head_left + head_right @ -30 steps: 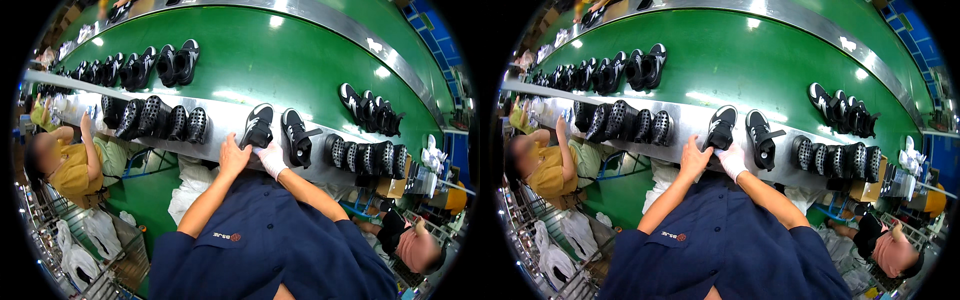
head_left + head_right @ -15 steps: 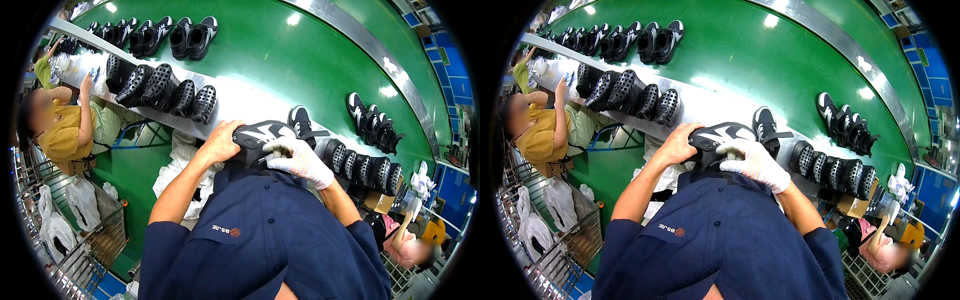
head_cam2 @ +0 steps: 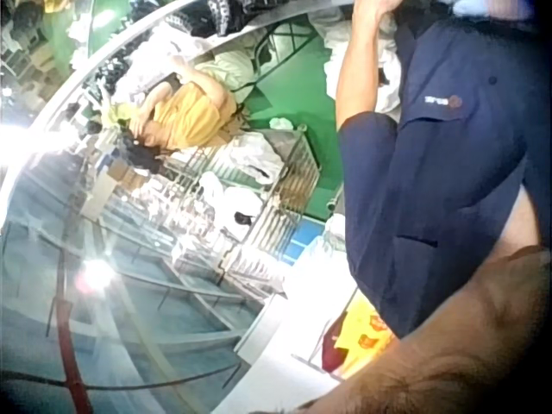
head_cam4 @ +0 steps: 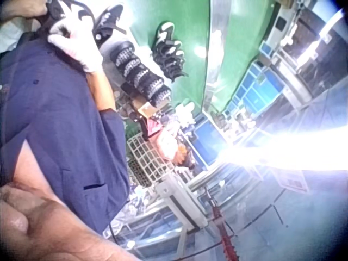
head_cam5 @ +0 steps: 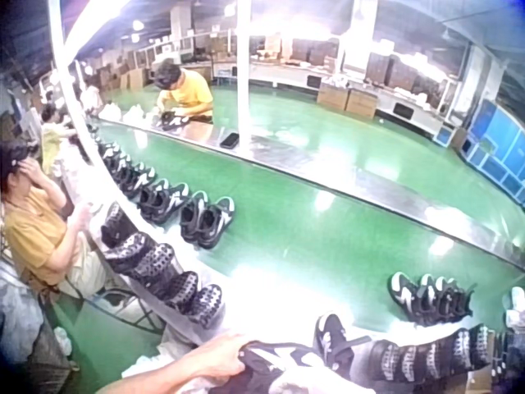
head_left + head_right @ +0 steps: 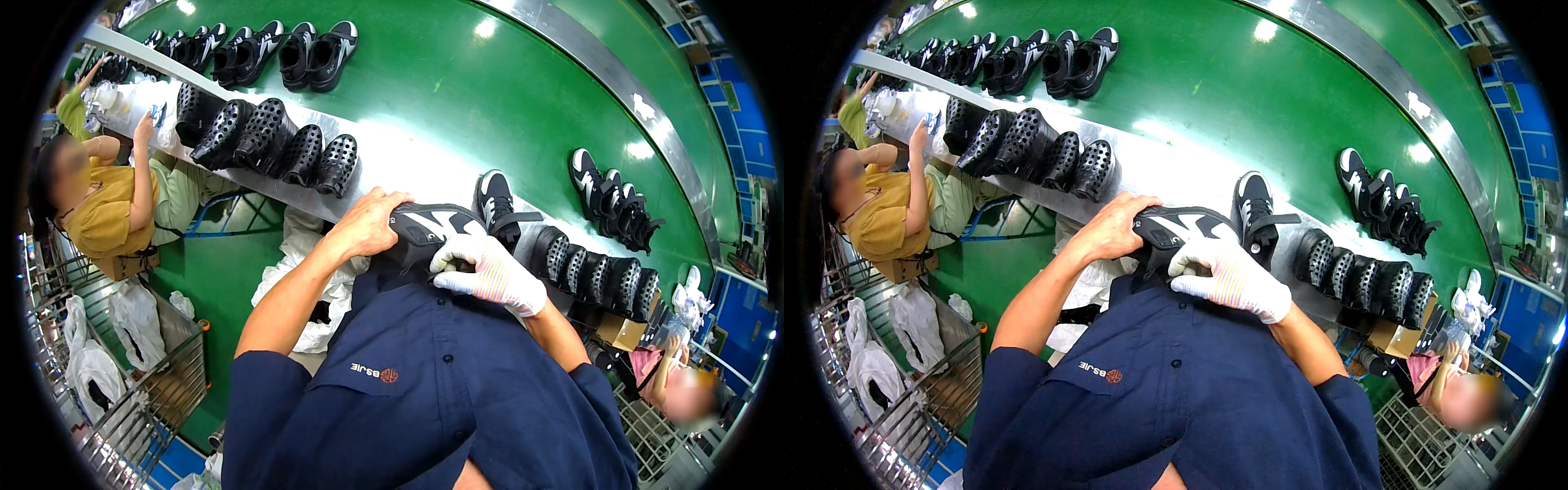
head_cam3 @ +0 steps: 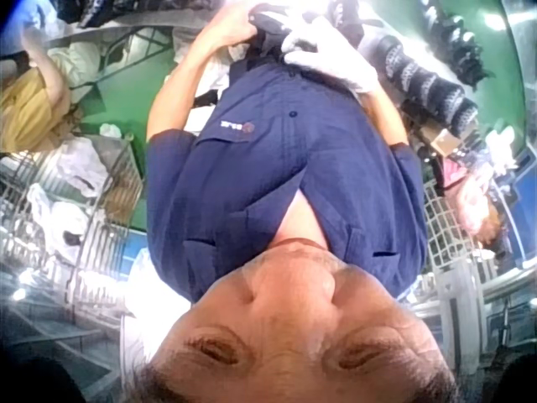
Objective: The person takes shoes one at a time from a conveyor belt, checks the interior and exterior of the shoe, and places them back onto the conveyor belt.
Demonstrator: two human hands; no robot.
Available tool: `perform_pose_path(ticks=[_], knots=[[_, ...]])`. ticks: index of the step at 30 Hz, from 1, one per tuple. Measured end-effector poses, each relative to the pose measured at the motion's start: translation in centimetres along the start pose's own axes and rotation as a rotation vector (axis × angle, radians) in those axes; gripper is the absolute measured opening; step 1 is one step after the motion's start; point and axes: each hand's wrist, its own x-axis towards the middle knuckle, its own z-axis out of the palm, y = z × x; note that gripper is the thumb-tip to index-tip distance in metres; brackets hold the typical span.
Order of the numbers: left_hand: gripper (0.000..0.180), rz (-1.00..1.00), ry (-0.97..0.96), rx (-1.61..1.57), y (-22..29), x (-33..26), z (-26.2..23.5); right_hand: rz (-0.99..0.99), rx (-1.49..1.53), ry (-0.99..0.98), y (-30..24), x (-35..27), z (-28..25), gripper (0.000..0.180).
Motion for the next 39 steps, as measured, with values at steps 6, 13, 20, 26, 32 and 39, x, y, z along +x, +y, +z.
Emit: perform_pose_path(ticks=[6,13,20,26,32,39], knots=[[0.071,0.119,-0.022,0.015,0.3,-0.1,-0.6,0.15,0.013,0.106,-0.5,0.4,-0.9,0.01],[0.073,0.273,-0.054,0.068,1.5,0.1,-1.6,0.15,-0.04,0.102,-0.1,1.9,-0.6,0.019],[0.076,0.347,-0.121,0.141,2.3,0.0,-2.1,0.149,0.007,0.076,1.1,2.7,-0.1,0.016],[0.078,0.419,-0.147,0.198,1.5,0.1,-1.9,0.093,-0.107,0.06,1.6,3.4,0.5,0.017],[0.081,0.4,-0.189,0.182,1.4,0.1,-1.9,0.028,-0.238,0.058,2.0,4.2,0.9,0.018],[0.084,0.378,-0.203,0.061,0.9,0.0,-2.2,0.011,-0.347,0.089,1.6,5.1,1.8,0.022]])
